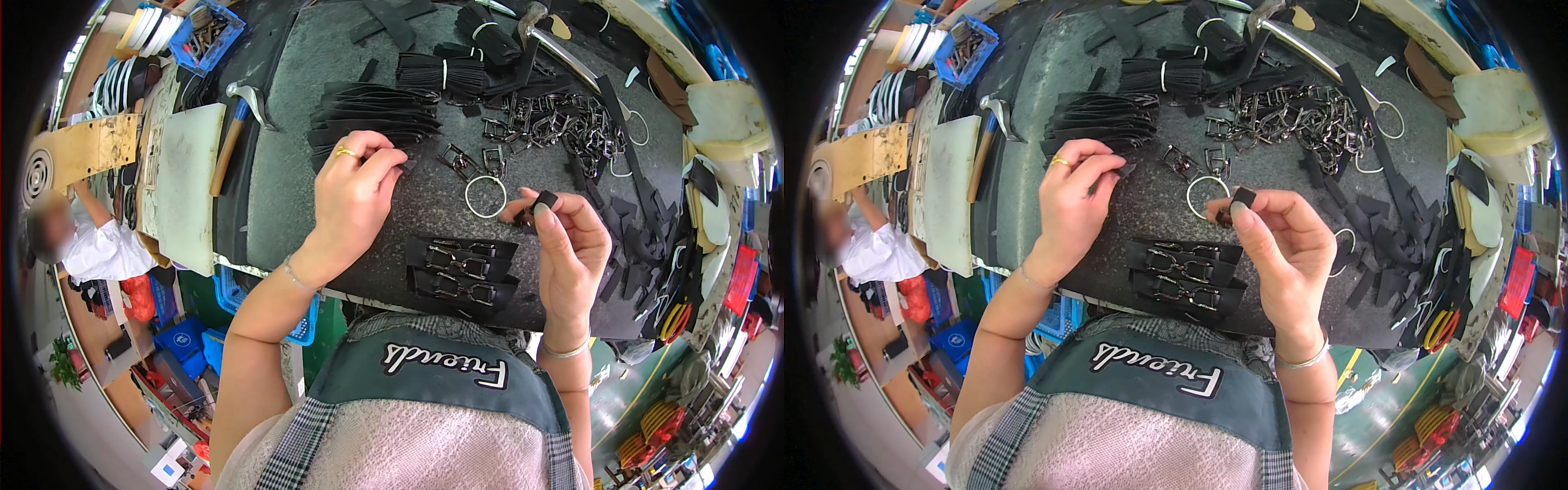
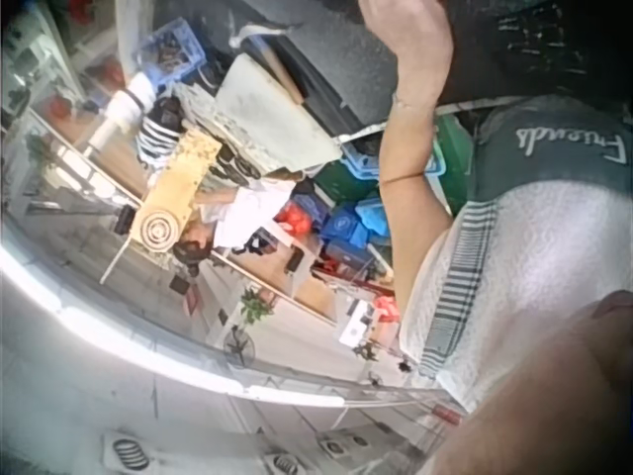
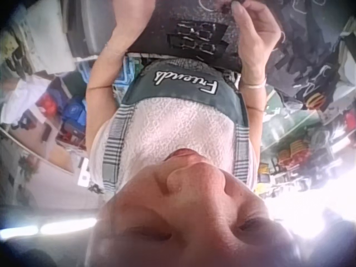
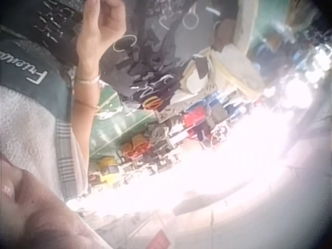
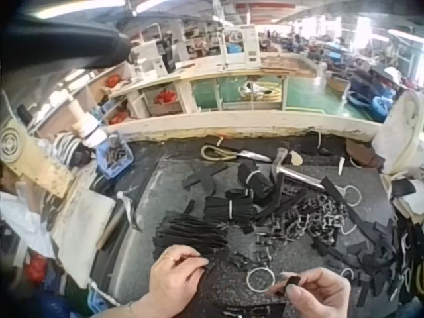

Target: The person is assembling leather strips and metal buckles for footwear components.

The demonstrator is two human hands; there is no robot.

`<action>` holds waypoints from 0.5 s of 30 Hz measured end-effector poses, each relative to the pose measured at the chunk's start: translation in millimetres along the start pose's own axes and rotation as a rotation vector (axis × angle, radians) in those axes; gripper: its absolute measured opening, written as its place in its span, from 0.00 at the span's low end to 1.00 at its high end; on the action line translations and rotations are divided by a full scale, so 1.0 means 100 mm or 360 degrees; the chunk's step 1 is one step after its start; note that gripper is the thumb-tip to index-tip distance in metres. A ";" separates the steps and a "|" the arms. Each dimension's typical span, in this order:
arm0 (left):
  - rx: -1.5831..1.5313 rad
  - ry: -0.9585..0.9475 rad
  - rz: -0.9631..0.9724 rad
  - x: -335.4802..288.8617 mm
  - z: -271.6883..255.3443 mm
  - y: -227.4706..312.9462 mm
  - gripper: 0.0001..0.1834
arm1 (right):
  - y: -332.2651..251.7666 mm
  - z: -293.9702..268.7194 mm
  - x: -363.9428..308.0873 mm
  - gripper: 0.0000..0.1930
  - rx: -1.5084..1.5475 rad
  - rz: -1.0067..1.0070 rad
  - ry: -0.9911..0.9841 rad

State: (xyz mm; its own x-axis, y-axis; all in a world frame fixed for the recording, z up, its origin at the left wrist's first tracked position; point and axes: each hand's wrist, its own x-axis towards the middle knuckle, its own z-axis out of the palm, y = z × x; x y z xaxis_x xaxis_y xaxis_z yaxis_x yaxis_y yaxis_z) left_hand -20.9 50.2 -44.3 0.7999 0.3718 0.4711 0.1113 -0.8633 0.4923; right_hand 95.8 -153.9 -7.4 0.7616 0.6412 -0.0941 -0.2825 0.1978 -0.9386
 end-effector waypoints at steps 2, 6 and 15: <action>-0.0139 0.0116 -0.0027 0.08 -0.19 0.17 0.10 | 0.00 0.02 -0.02 0.05 0.0133 0.0070 0.0025; -0.1091 0.0236 -0.0526 0.20 -0.40 0.60 0.09 | -0.09 0.08 -0.08 0.05 0.0023 0.0039 -0.0019; -0.2043 -0.0406 -0.1260 0.31 -0.14 0.57 0.06 | -0.16 0.17 -0.09 0.04 -0.0726 -0.0205 0.0113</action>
State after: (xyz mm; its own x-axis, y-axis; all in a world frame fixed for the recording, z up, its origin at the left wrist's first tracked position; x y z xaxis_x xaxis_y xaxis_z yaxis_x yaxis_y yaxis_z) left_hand 2.3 17.7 8.4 0.8744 0.3979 -0.2777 0.0828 0.4416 0.8934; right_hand 83.9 -150.5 14.3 0.8161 0.5773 0.0249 0.0895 -0.0836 -0.9925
